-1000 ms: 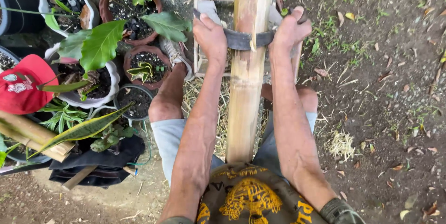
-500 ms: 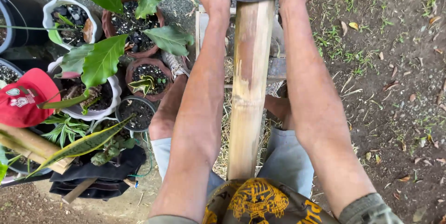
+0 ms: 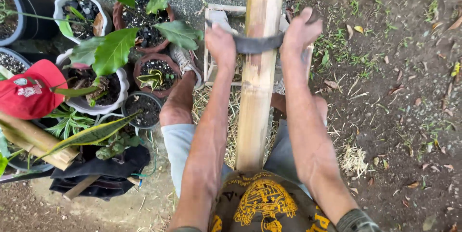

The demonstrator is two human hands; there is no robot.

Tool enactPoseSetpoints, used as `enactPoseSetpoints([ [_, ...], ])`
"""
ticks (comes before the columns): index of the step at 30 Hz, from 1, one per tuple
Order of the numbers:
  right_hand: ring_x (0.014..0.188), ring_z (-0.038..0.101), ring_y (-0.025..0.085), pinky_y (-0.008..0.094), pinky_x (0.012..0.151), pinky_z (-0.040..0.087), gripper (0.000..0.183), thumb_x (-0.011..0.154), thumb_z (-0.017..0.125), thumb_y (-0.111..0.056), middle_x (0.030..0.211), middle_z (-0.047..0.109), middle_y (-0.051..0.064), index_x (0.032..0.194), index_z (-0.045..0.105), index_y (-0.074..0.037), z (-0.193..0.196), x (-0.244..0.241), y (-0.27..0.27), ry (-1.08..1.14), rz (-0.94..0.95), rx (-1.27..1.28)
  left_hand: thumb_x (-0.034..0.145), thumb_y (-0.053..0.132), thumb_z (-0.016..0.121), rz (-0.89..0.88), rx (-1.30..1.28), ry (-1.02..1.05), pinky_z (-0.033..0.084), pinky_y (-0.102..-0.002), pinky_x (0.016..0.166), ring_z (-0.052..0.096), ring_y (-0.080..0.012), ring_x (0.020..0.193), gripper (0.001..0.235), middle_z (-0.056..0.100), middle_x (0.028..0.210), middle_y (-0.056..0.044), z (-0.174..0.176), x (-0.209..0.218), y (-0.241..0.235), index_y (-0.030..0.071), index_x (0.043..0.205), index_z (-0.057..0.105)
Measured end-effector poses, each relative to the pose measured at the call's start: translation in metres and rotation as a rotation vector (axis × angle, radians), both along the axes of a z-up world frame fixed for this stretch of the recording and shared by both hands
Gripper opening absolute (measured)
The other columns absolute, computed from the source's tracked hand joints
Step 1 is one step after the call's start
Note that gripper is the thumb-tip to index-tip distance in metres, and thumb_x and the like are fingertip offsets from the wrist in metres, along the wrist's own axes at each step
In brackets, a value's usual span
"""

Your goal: Shave the outer layer of a bamboo pole using a curved blade tool.

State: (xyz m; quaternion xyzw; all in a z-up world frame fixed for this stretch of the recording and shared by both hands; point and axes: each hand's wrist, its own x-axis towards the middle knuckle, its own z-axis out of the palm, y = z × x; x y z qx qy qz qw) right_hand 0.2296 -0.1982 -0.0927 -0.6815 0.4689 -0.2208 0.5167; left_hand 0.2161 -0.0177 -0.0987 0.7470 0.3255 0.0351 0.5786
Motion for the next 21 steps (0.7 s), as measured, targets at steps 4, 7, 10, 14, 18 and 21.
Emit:
enactPoseSetpoints([
  [4, 0.069, 0.064, 0.025, 0.044, 0.068, 0.052, 0.029, 0.095, 0.059, -0.023, 0.079, 0.064, 0.013, 0.095, 0.059, 0.006, 0.027, -0.069, 0.026, 0.082, -0.022, -0.067, 0.107, 0.023, 0.044, -0.018, 0.007, 0.139, 0.043, -0.052, 0.065, 0.056, -0.0332, 0.063, 0.046, 0.061, 0.07, -0.023, -0.009, -0.078, 0.014, -0.01, 0.078, 0.055],
  [7, 0.075, 0.065, 0.027, 0.044, 0.074, 0.052, 0.031, 0.096, 0.06, -0.023, 0.083, 0.067, 0.015, 0.101, 0.061, 0.007, 0.023, -0.11, 0.034, 0.064, -0.005, -0.147, 0.106, 0.023, 0.046, -0.005, 0.092, 0.023, 0.045, -0.051, 0.073, 0.055, -0.0394, 0.069, 0.039, 0.06, 0.076, -0.027, -0.008, -0.111, 0.021, -0.01, 0.087, 0.055],
  [10, 0.08, 0.065, 0.03, 0.045, 0.079, 0.051, 0.033, 0.097, 0.06, -0.024, 0.087, 0.067, 0.017, 0.103, 0.061, 0.008, 0.022, -0.118, 0.034, 0.082, -0.017, -0.187, 0.105, 0.024, 0.045, -0.014, 0.047, 0.061, 0.043, -0.052, 0.076, 0.056, -0.0433, 0.073, 0.04, 0.062, 0.079, -0.03, -0.004, -0.118, 0.022, -0.01, 0.088, 0.057],
  [14, 0.081, 0.065, 0.03, 0.045, 0.08, 0.05, 0.033, 0.096, 0.061, -0.025, 0.088, 0.069, 0.018, 0.102, 0.062, 0.008, 0.015, -0.114, 0.031, 0.134, -0.05, -0.187, 0.105, 0.024, 0.045, -0.001, 0.052, 0.037, 0.044, -0.052, 0.077, 0.057, -0.044, 0.074, 0.039, 0.063, 0.081, -0.03, -0.001, -0.111, 0.02, -0.009, 0.089, 0.058],
  [18, 0.079, 0.065, 0.029, 0.045, 0.078, 0.05, 0.033, 0.094, 0.061, -0.025, 0.086, 0.068, 0.017, 0.099, 0.062, 0.008, 0.014, -0.103, 0.029, 0.12, -0.094, -0.141, 0.105, 0.024, 0.045, -0.003, 0.071, 0.089, 0.045, -0.052, 0.074, 0.058, -0.04, 0.071, 0.039, 0.062, 0.076, -0.029, -0.008, -0.099, 0.017, -0.008, 0.085, 0.056],
  [21, 0.075, 0.062, 0.028, 0.045, 0.076, 0.05, 0.032, 0.095, 0.06, -0.025, 0.082, 0.065, 0.015, 0.094, 0.061, 0.008, 0.015, -0.084, 0.027, 0.093, -0.092, -0.093, 0.105, 0.022, 0.045, 0.004, 0.062, 0.048, 0.045, -0.051, 0.072, 0.057, -0.0368, 0.068, 0.038, 0.061, 0.075, -0.026, 0.0, -0.079, 0.014, -0.007, 0.084, 0.055],
])
